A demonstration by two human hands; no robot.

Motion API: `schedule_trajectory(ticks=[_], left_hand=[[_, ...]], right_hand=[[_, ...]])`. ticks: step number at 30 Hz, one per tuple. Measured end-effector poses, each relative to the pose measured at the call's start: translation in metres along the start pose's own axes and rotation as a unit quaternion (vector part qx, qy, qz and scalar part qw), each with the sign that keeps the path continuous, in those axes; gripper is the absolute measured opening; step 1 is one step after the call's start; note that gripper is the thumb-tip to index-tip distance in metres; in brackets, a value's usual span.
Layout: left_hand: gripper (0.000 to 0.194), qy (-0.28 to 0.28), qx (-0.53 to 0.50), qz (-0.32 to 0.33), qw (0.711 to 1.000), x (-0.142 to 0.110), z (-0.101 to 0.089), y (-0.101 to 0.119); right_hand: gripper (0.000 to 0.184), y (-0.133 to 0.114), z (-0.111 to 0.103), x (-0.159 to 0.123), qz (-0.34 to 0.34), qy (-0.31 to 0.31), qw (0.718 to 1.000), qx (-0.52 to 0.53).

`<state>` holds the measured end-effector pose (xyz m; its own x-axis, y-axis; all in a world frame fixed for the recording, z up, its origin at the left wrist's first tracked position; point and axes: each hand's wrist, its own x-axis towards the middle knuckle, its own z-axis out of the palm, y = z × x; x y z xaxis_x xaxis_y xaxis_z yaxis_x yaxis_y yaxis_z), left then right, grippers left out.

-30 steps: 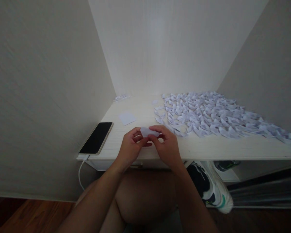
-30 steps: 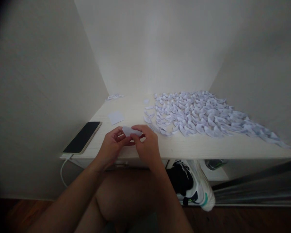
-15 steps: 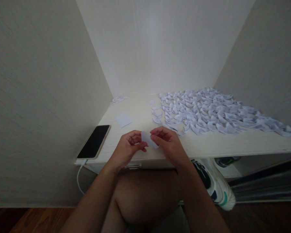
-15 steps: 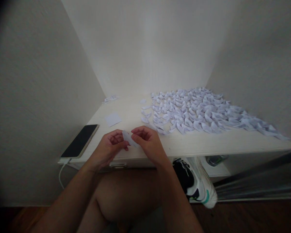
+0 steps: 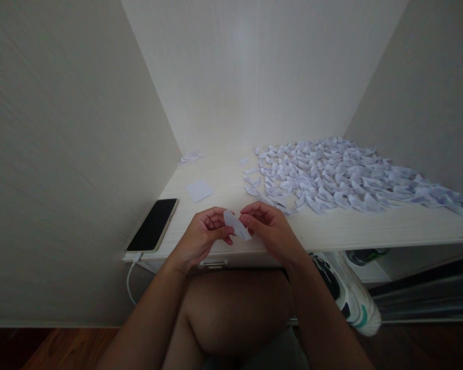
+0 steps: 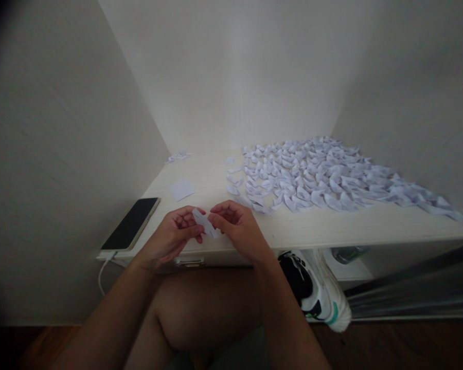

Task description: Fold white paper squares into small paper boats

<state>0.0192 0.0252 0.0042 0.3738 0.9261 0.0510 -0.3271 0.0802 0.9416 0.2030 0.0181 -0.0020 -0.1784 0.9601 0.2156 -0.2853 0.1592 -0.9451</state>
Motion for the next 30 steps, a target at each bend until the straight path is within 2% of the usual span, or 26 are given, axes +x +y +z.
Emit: schedule_trajectory(ticks=[14,19,23,30], left_hand=[[0.038,-0.006,-0.012,-0.016,1.0,-0.0001,-0.0016,-0.0001],[0.044,0.034,-0.018,-0.004,0.999,0.0009,0.0004,-0.0009],[0.049,0.077,-0.024,0.018,0.997,0.0019,0.0024,-0.0024],[0.039,0.083,0.017,0.019,0.996,0.0005,0.0059,-0.0034]], right_hand=[[0.019,0.0022,-0.0005,0.0007,0.009,0.01,1.0,0.013],[0.011,0.0001,-0.0004,-0.0009,-0.014,0.008,0.998,-0.062],[0.013,-0.0045,0.0018,-0.0016,-0.039,-0.006,0.99,-0.132],[0.01,-0.0006,0.0033,-0.0014,-0.055,0.008,0.985,-0.164]])
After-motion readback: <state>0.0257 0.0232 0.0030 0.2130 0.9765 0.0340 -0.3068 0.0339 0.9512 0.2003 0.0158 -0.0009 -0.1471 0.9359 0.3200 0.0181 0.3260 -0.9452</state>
